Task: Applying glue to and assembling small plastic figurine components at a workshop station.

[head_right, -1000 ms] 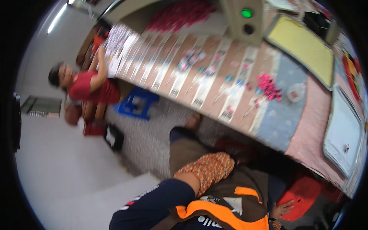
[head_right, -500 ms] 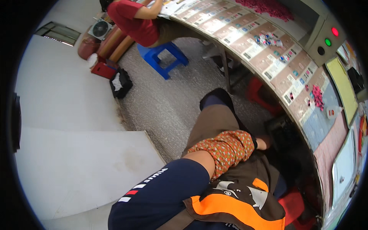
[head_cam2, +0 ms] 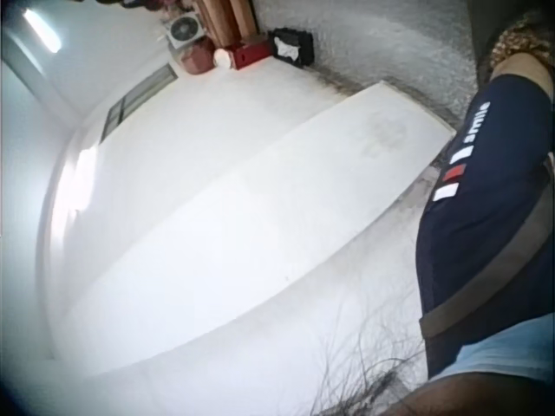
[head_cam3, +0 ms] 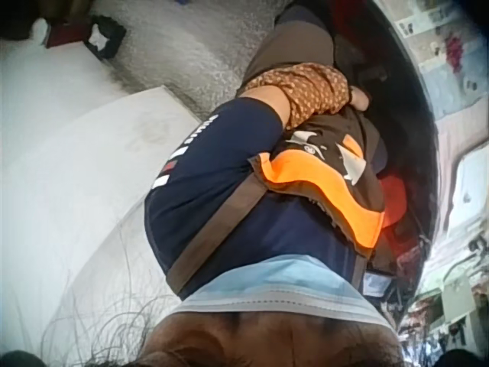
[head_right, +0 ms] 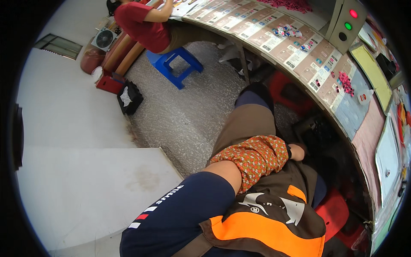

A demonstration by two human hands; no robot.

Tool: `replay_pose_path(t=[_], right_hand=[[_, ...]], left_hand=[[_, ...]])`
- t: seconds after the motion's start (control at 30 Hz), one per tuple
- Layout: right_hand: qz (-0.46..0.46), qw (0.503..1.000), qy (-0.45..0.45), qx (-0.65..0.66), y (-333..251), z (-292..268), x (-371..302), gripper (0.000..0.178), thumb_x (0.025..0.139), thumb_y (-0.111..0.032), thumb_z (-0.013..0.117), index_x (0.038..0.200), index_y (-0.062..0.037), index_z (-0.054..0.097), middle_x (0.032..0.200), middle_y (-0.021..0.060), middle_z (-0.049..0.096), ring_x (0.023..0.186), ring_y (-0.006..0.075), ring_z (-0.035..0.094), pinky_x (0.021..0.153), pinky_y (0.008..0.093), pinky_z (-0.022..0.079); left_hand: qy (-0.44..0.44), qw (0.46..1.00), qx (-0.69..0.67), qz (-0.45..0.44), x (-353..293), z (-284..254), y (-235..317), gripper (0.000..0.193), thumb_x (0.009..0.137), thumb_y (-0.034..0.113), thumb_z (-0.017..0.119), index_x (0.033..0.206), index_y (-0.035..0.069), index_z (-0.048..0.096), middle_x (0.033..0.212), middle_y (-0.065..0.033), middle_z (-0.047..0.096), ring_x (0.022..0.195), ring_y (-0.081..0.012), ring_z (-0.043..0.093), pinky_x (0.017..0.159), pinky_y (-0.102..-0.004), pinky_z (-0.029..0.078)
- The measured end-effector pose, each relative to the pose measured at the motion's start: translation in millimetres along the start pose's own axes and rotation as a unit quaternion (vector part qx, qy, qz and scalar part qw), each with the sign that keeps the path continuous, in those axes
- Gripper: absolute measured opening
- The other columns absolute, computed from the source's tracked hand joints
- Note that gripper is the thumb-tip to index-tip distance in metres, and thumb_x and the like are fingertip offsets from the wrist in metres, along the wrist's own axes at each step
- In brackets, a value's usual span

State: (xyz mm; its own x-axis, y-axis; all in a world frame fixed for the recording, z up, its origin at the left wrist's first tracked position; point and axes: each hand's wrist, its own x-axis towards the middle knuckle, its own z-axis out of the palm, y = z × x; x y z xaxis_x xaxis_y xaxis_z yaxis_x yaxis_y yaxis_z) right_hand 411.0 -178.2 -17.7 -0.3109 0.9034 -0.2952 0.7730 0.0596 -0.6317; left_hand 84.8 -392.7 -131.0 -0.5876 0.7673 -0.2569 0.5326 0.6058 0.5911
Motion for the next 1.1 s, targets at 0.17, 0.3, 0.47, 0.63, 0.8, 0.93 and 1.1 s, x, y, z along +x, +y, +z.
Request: replay_pose_path(t=[0.17,0.3,0.47,0.63,0.8,0.93,1.1], right_hand=[[0.111,0.966,-0.030,0.233,13,2,-5,0.079,0.092,-0.042,0.065,0.156,-0.0187,0.025,0.156,0.0116,0.038,0.139,0.0357,0.044,0.108,0.0552,0.043],[0.151,0.934,-0.043,0.321,7,9,-9,0.077,0.093,-0.043,0.063,0.155,-0.0182,0.027,0.156,0.0114,0.040,0.138,0.0354,0.045,0.107,0.0547,0.044],[0.183,0.910,-0.049,0.368,5,16,-8,0.075,0.094,-0.045,0.062,0.155,-0.0175,0.029,0.155,0.0113,0.041,0.137,0.0350,0.046,0.107,0.0540,0.044],[0.211,0.886,-0.015,0.413,27,1,-10,0.073,0.094,-0.046,0.061,0.154,-0.0168,0.031,0.154,0.0111,0.043,0.137,0.0345,0.047,0.107,0.0534,0.045],[0.203,0.842,-0.059,0.496,25,7,8,0.071,0.095,-0.048,0.059,0.153,-0.0161,0.033,0.153,0.0109,0.045,0.136,0.0341,0.049,0.106,0.0527,0.046],[0.105,0.742,-0.077,0.658,103,-16,35,0.070,0.096,-0.049,0.058,0.153,-0.0155,0.035,0.152,0.0107,0.046,0.135,0.0338,0.049,0.106,0.0522,0.046],[0.265,0.620,0.211,0.708,54,-38,122,0.050,0.098,-0.055,0.047,0.119,-0.0137,0.063,0.119,0.0082,0.069,0.106,0.0293,0.067,0.088,0.0475,0.055]], left_hand=[[-0.062,0.997,-0.042,-0.032,-38,-80,95,0.026,0.084,0.018,0.059,0.096,0.002,0.076,0.107,-0.0182,0.073,0.103,-0.0322,0.070,0.086,-0.0438,0.055],[-0.032,0.997,-0.059,-0.026,-54,-104,129,0.030,0.079,0.016,0.062,0.100,0.000,0.075,0.108,-0.0217,0.072,0.101,-0.0342,0.070,0.084,-0.0443,0.055],[-0.038,0.997,-0.045,-0.042,-46,-116,152,0.031,0.079,0.019,0.068,0.103,0.002,0.075,0.107,-0.0184,0.073,0.098,-0.0332,0.072,0.081,-0.0450,0.057],[-0.039,0.998,-0.050,-0.004,-26,-96,169,0.046,0.079,0.018,0.068,0.120,-0.001,0.066,0.111,-0.0199,0.072,0.102,-0.0340,0.071,0.086,-0.0448,0.056],[-0.091,0.995,0.013,0.039,30,-68,105,0.016,0.087,0.022,0.057,0.079,0.009,0.063,0.071,-0.0129,0.062,0.067,-0.0316,0.064,0.060,-0.0474,0.048],[-0.009,0.999,-0.047,0.017,10,-155,128,0.018,0.088,0.025,0.056,0.098,0.015,0.067,0.093,-0.0172,0.070,0.082,-0.0367,0.069,0.070,-0.0506,0.054],[0.047,0.991,-0.114,0.060,70,-143,160,0.021,0.094,0.019,0.059,0.113,0.013,0.063,0.105,-0.0173,0.070,0.101,-0.0365,0.067,0.087,-0.0416,0.051]])
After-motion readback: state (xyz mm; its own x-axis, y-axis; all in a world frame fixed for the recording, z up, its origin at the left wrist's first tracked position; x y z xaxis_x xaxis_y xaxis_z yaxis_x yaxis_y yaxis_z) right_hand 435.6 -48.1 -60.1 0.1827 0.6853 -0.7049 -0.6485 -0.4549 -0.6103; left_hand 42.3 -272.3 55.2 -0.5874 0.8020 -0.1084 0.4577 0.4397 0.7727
